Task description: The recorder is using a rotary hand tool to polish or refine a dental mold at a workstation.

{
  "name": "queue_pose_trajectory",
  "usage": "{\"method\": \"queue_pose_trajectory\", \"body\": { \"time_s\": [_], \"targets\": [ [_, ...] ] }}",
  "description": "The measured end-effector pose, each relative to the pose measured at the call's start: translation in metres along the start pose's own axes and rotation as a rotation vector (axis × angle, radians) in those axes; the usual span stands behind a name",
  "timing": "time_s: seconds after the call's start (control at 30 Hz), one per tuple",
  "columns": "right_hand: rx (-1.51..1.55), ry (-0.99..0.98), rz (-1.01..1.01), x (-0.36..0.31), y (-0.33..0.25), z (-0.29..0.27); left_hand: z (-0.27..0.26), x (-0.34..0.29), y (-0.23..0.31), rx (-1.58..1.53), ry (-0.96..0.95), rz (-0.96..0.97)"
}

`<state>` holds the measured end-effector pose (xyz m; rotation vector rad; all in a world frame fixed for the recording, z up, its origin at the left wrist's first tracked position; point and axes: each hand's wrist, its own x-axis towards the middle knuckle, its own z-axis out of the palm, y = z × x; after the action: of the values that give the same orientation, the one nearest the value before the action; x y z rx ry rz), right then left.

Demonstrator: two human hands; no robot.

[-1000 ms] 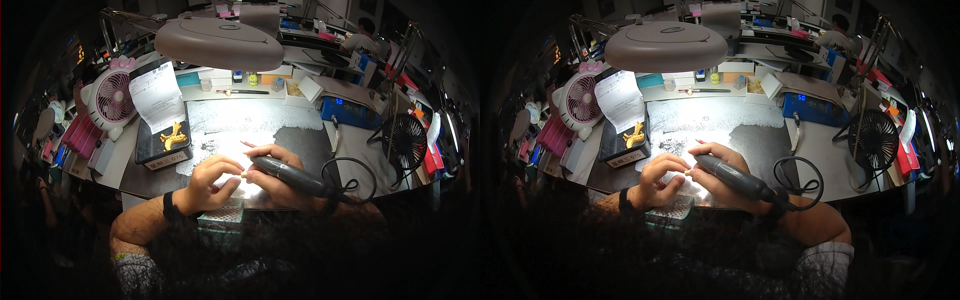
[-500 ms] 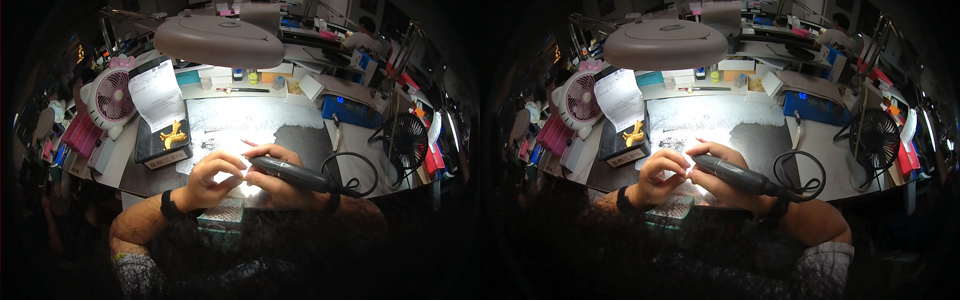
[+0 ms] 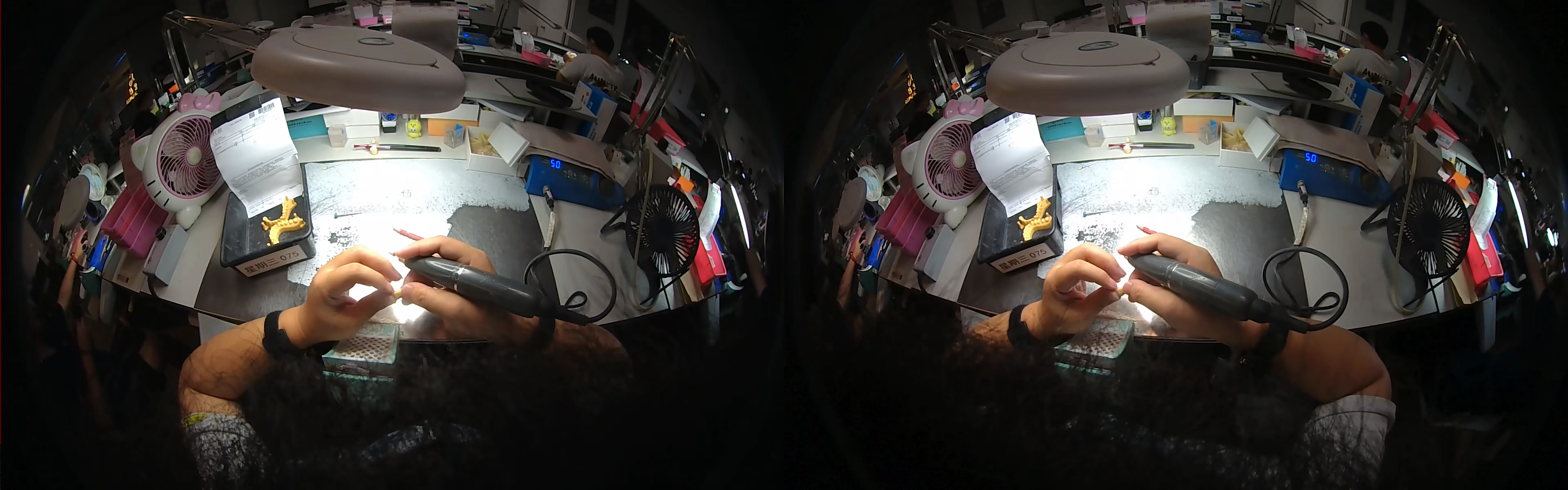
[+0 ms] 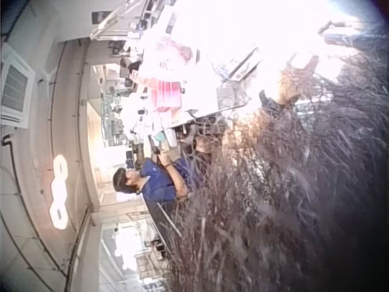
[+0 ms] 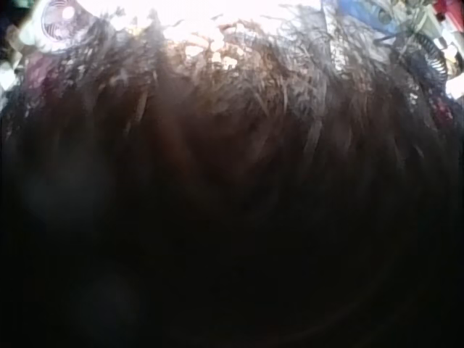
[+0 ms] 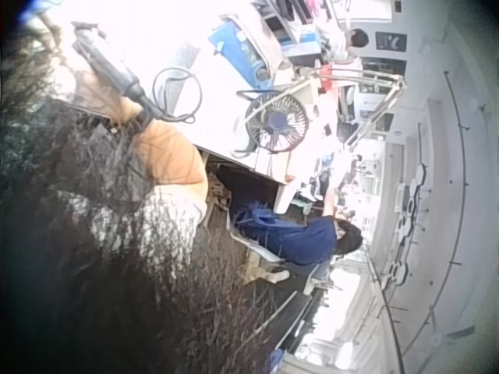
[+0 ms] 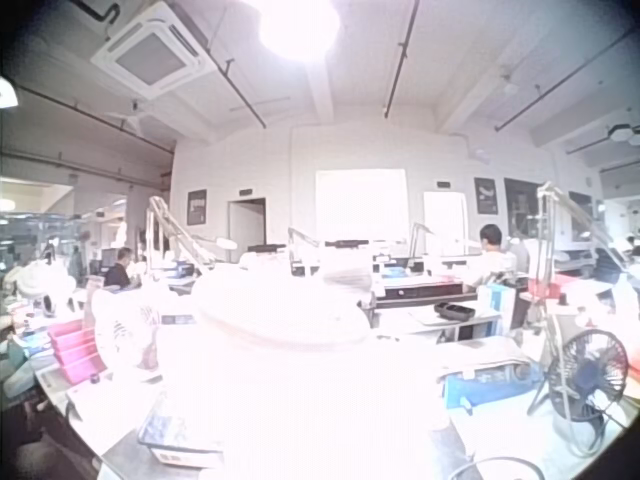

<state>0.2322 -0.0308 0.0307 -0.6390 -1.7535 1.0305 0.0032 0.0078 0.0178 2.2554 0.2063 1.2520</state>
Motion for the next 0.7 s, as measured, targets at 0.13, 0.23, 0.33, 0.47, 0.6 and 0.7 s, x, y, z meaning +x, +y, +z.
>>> {"method": "queue_pose_trajectory", "body": {
  "time_s": [0.13, 0.23, 0.33, 0.47, 0.6, 0.7],
  "targets": [
    [-0.012, -0.006, -0.020, 0.0004, 0.0030, -0.0008, -0.0001, 0.0002, 0.0001, 0.006, 0.010, 0.008],
    [0.018, -0.005, -0.016, -0.0006, 0.0030, -0.0004, 0.0007, 0.0006, 0.0013, -0.007, 0.007, -0.001],
    [0.049, 0.007, 0.013, -0.0005, -0.0006, 0.0005, -0.0012, 0.0011, 0.0012, 0.020, -0.011, 0.020],
    [-0.018, 0.014, -0.021, 0.0001, -0.0008, 0.0005, -0.0012, 0.0012, 0.0006, 0.016, -0.010, 0.030],
    [-0.013, 0.011, -0.034, 0.0006, 0.0002, 0.0008, -0.0007, -0.0007, -0.0006, 0.032, -0.006, 0.043],
    [-0.028, 0.007, -0.037, 0.0006, 0.0001, 0.0006, -0.0004, -0.0018, -0.0012, 0.037, -0.002, 0.047]
  ]
}}
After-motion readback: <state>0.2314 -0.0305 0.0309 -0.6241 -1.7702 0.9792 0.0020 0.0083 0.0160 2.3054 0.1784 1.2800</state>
